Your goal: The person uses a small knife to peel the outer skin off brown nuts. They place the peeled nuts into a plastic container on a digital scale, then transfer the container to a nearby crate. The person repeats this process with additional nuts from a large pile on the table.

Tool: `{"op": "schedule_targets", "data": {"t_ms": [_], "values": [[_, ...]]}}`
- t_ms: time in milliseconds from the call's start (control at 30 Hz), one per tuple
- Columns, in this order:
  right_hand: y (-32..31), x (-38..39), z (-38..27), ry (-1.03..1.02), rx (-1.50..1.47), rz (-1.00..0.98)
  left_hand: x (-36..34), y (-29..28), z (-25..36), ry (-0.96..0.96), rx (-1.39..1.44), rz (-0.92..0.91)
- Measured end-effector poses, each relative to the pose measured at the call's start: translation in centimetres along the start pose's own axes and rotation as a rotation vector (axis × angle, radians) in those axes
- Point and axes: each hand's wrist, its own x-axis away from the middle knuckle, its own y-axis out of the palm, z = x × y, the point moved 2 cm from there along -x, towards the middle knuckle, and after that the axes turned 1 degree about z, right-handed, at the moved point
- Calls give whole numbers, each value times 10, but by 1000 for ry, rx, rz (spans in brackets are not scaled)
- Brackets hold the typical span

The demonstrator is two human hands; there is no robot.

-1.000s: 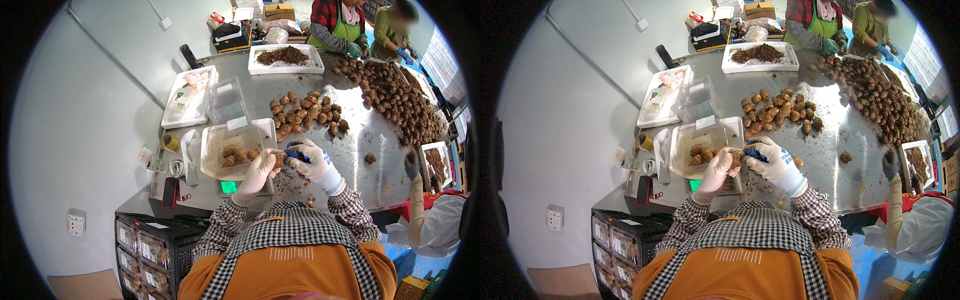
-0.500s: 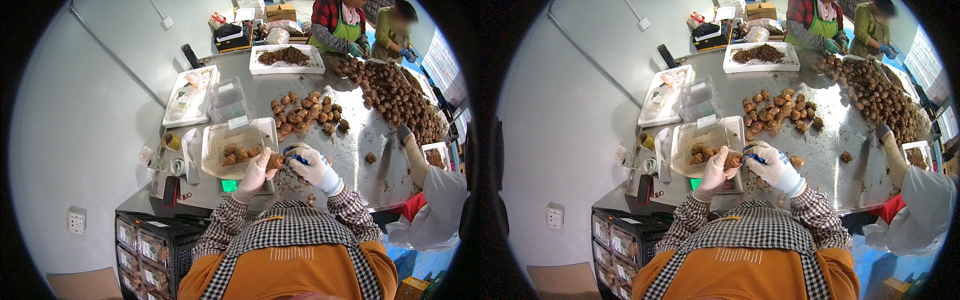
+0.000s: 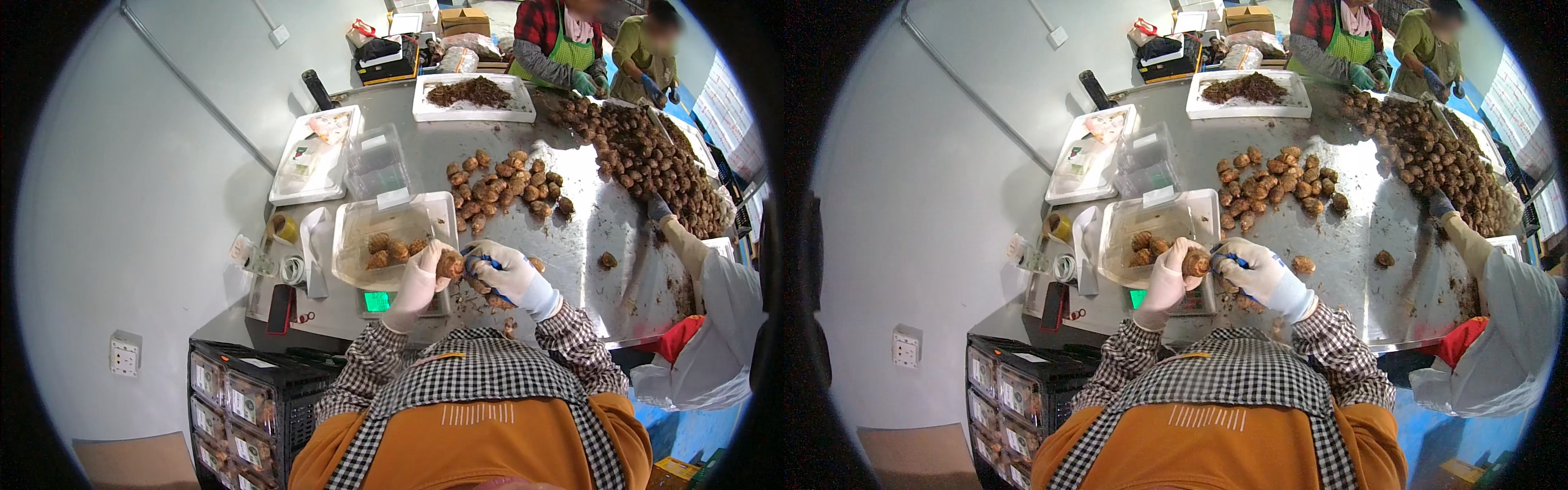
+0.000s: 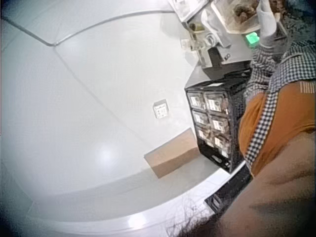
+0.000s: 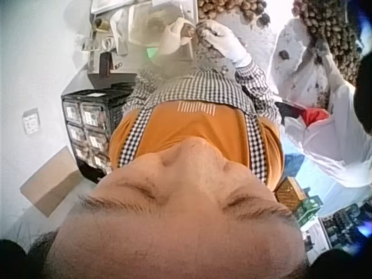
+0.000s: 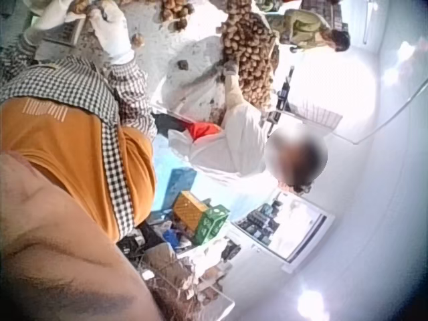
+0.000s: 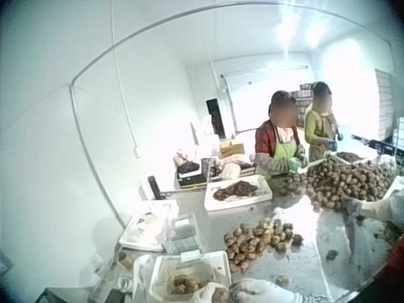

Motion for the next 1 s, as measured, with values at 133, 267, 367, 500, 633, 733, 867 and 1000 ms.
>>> {"op": "schedule_targets", "data": {"t_ms": [133,267,367,500,633,733,867,1000], "values": [[-2,-2,4,277,-224,25,-5,10,-3,52,114,33],[-4,-2,-16,228,-109,21,-12,15,-16,205,-35,193],[-2,-4,2,255,-162,-19,-6,13,-6,-8,143,-14],[4,-4,33,337,-449,42,-4,13,-3,-185,564,-75],[-5,-2,40,137,-372,-28,-10,6,-6,-308,783,50],[-1,0,51,394,-1143,40,-19,-23,-35,-219,1034,178],[1,-5,61,508,-1378,28,-22,-29,-39,-243,979,400],[-2,1,80,432,-1527,-124,-16,-3,-46,-141,405,122]]}}
